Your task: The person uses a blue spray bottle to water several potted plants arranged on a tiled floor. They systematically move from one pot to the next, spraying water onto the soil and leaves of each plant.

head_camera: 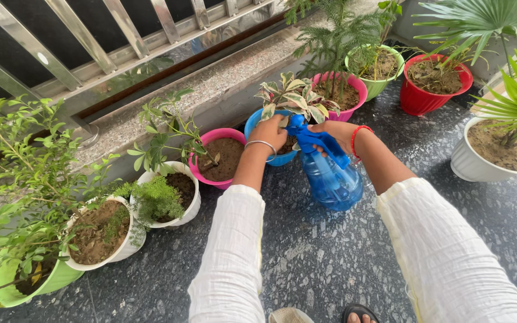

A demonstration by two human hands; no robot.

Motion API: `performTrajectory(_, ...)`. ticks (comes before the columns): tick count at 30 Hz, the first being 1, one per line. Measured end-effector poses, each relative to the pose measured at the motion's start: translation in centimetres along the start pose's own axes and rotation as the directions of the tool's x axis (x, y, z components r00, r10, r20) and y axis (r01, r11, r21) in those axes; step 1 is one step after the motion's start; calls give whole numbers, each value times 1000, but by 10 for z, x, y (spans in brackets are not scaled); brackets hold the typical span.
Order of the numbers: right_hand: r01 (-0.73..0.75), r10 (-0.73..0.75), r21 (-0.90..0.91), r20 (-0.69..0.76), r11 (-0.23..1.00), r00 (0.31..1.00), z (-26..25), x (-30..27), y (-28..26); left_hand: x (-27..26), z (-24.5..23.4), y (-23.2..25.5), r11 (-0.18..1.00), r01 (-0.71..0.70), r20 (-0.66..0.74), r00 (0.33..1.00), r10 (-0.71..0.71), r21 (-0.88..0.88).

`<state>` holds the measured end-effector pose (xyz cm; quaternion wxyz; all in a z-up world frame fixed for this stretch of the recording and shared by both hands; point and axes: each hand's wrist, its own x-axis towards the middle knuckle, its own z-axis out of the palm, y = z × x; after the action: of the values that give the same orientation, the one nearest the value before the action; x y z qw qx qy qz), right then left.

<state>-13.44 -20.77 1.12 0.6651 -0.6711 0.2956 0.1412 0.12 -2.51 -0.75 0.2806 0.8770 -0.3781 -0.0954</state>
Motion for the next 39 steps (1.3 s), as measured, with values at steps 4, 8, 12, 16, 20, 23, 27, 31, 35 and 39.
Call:
performTrajectory(4, -33, 35, -49, 41, 998, 999, -1, 16, 3, -5, 18, -28, 986, 48, 72, 996, -60, 159)
performTrajectory(8, -101, 104, -81, 32, 992, 994, -12, 31, 11, -2, 32, -34, 984, 115, 135, 982, -134, 139)
performTrajectory(12, -33, 38, -98, 49, 995, 998, -23, 32, 21, 5, 52, -35, 983, 182, 34, 983, -181, -35)
performTrajectory(16, -83, 84, -51, 8, 995, 996, -23, 26, 20, 14, 70, -32, 962, 204, -118, 967, -227, -180)
performTrajectory(20, -69, 65, -79, -56, 994, 996, -28, 30, 21, 25, 81, -41, 949, 167, -189, 957, -222, -269)
performTrajectory(23, -31, 25, -86, -78, 996, 997, -29, 47, 27, 39, 85, -66, 888, 171, -155, 954, -258, -427)
performTrajectory(27, 73, -72, 127, -10, 989, 997, -22, 80, 40, 53, 74, -101, 766, 145, -113, 955, -273, -626)
performTrajectory(31, 127, -123, 90, -47, 988, 991, -14, 93, 37, 48, 59, -126, 858, 486, 151, 873, -464, -170)
performTrajectory(35, 134, -122, 107, -106, 985, 987, -15, 82, 41, 39, 51, -88, 854, 470, 357, 775, -521, 225)
performTrajectory(39, 105, -63, 205, -202, 973, 977, 2, 68, 41, 33, 30, 10, 865, 409, 255, 838, -483, 291)
